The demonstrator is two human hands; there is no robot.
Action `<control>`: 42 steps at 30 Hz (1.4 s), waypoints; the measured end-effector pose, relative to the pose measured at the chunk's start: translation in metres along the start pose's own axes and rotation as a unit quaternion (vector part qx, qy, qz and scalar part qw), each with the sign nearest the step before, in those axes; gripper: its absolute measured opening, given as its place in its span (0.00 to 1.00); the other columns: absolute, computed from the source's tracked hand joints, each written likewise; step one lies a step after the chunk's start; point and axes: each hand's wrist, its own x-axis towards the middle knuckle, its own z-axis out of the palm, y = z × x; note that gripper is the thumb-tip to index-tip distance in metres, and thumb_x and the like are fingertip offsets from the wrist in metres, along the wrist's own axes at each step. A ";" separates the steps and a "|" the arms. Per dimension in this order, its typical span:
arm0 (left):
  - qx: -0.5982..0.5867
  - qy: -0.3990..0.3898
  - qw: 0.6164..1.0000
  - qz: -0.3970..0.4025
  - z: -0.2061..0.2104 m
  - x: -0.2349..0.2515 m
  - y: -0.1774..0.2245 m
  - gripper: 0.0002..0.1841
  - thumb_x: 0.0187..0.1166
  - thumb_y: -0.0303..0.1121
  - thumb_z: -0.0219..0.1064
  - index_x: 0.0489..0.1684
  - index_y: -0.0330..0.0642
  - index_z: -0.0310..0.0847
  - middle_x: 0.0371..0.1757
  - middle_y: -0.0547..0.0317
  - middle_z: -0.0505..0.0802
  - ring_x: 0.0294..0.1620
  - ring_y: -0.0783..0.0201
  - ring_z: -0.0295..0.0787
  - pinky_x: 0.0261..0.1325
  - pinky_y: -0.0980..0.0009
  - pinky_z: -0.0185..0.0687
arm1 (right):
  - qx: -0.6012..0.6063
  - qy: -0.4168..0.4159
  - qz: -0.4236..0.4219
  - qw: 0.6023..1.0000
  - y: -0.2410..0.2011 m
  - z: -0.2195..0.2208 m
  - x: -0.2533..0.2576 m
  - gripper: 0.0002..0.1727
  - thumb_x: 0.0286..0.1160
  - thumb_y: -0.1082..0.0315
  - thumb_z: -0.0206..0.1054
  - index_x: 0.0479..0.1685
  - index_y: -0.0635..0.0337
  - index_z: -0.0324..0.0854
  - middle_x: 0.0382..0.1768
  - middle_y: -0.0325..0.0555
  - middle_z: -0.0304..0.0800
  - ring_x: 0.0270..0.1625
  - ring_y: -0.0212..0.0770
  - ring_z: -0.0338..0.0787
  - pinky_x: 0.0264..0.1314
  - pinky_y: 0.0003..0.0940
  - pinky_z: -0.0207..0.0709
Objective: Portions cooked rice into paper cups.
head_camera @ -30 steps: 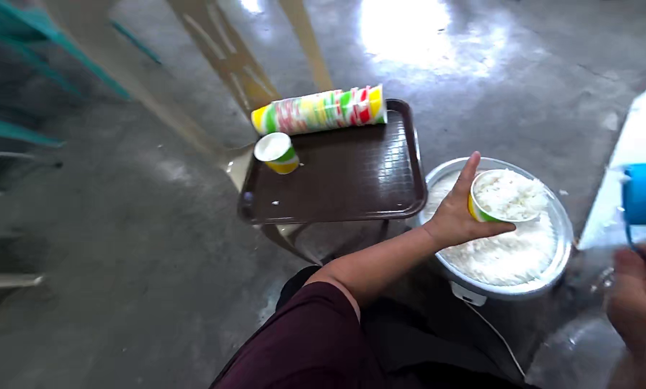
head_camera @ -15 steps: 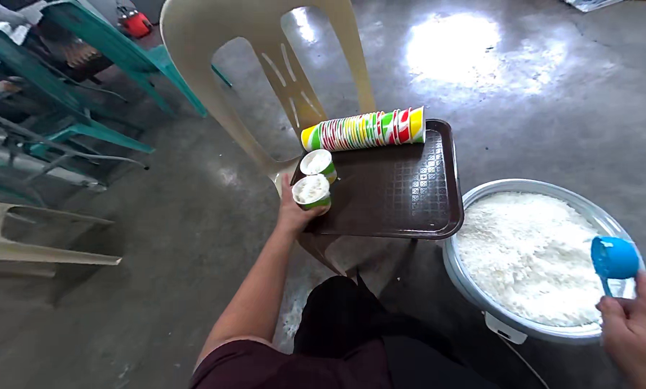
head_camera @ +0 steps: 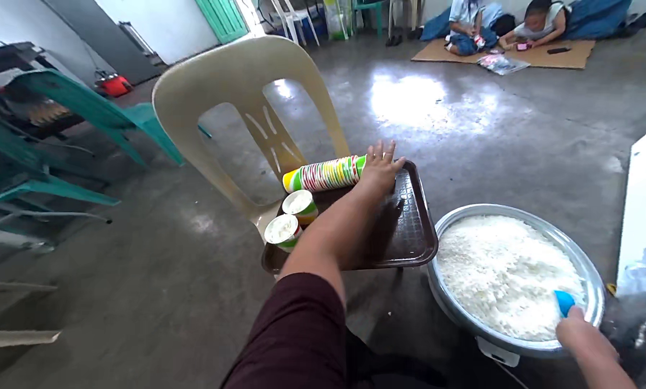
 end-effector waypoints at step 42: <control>-0.588 -0.200 0.778 0.098 0.093 -0.062 0.258 0.52 0.53 0.34 0.89 0.85 0.36 0.64 0.73 0.32 0.81 0.71 0.44 0.83 0.72 0.50 0.81 | -0.013 -0.022 -0.257 0.966 -0.053 -0.066 -0.093 0.34 0.95 0.61 0.45 0.98 0.36 0.41 0.65 0.69 0.86 0.67 0.71 0.87 0.66 0.69 0.78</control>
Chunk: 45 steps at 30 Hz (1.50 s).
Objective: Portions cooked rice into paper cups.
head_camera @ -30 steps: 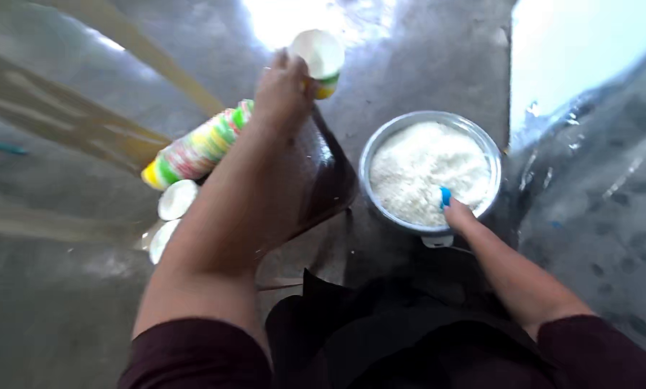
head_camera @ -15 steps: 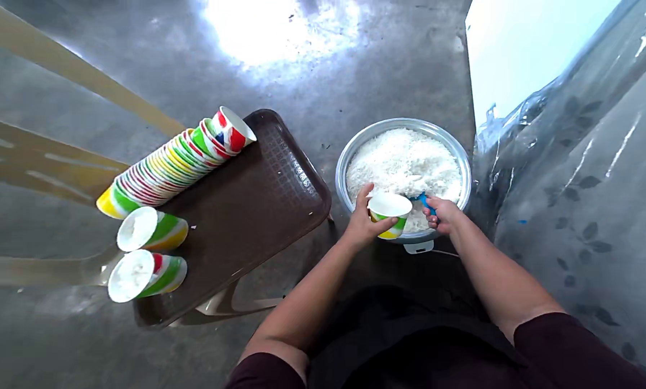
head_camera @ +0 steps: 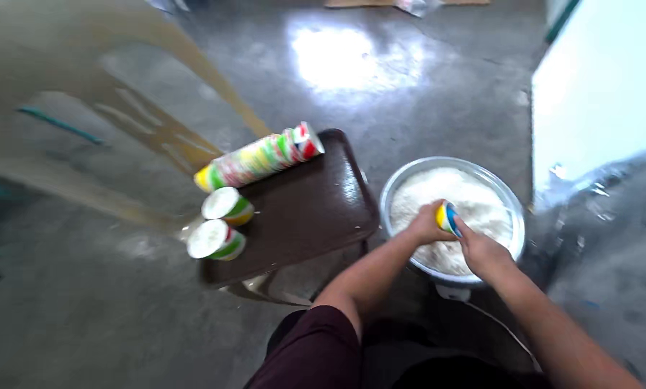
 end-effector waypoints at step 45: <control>-0.340 0.275 0.867 -0.239 0.005 -0.042 -0.050 0.32 0.84 0.45 0.68 0.84 0.46 0.62 0.75 0.44 0.80 0.71 0.49 0.79 0.67 0.44 0.78 | 0.637 -0.045 0.140 0.756 0.064 0.059 0.041 0.26 0.97 0.58 0.44 0.91 0.45 0.59 0.25 0.34 0.68 0.15 0.27 0.61 0.16 0.22 0.57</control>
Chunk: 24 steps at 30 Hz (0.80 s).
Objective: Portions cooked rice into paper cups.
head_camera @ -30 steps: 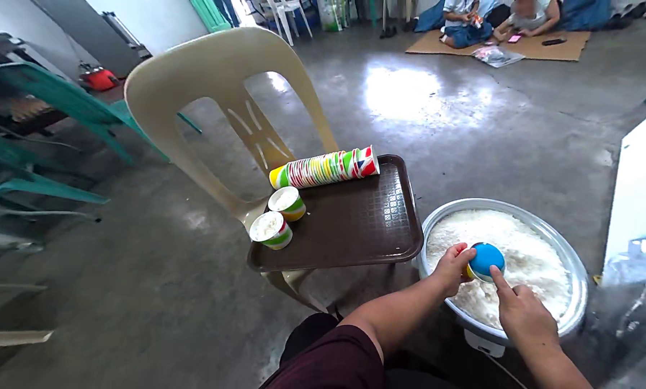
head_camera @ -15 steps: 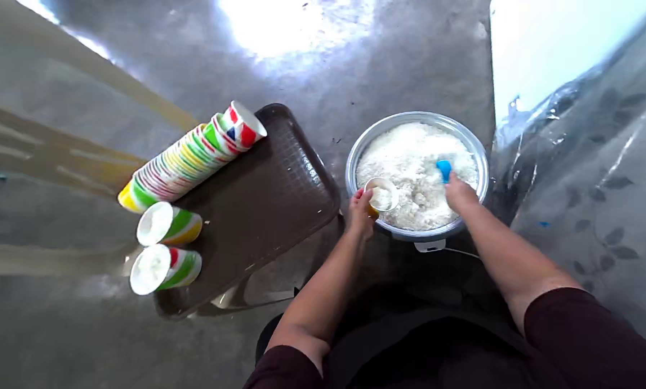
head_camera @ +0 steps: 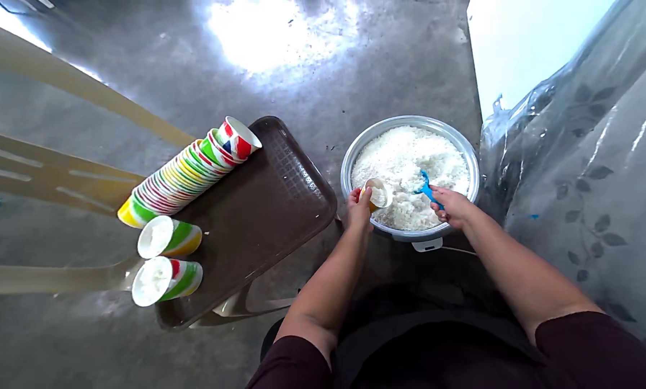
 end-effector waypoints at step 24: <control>-0.172 -0.140 0.975 -0.017 0.048 -0.035 0.035 0.27 0.92 0.51 0.51 0.85 0.51 0.59 0.67 0.45 0.84 0.59 0.52 0.85 0.57 0.54 0.83 | -0.558 0.196 -0.437 0.678 -0.017 0.029 -0.071 0.28 0.89 0.69 0.54 0.88 0.44 0.70 0.40 0.69 0.86 0.40 0.71 0.90 0.39 0.64 0.82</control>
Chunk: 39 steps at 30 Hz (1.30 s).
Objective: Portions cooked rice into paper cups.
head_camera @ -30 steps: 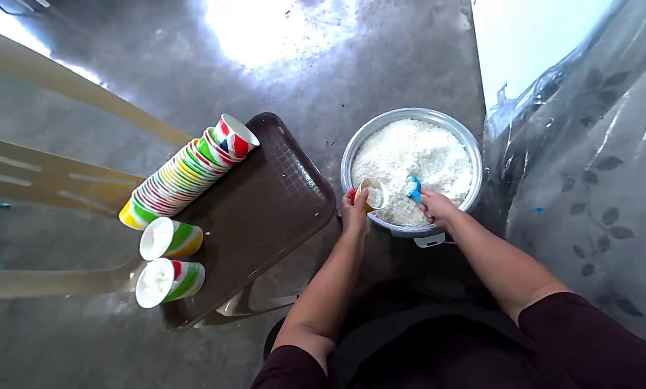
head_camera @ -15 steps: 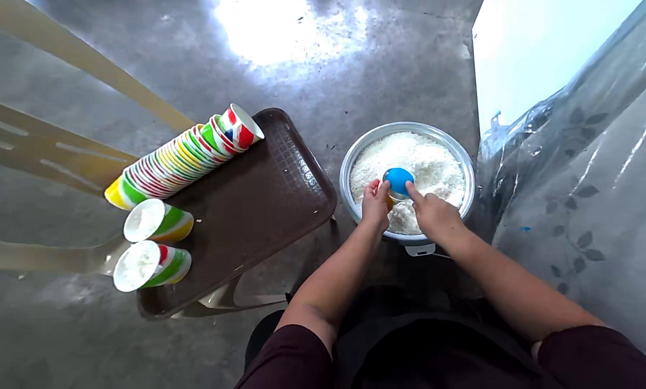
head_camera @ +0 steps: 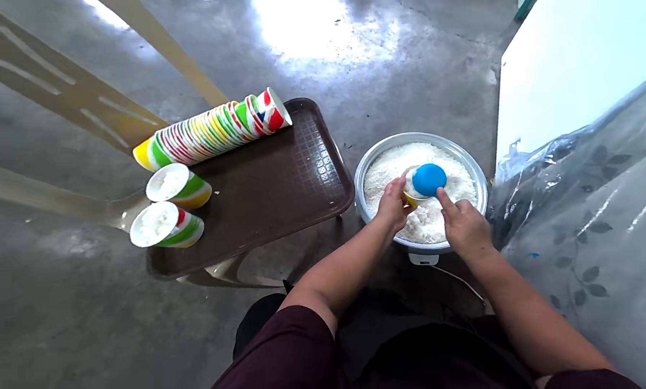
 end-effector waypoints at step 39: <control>0.901 0.202 0.346 0.166 -0.117 0.020 0.268 0.25 0.79 0.26 0.65 0.78 0.45 0.77 0.89 0.27 0.62 0.93 0.28 0.44 0.90 0.29 0.32 | -0.158 -0.302 0.331 0.880 0.090 0.064 0.031 0.39 0.83 0.73 0.56 0.95 0.58 0.45 0.63 0.71 0.87 0.66 0.70 0.88 0.65 0.68 0.80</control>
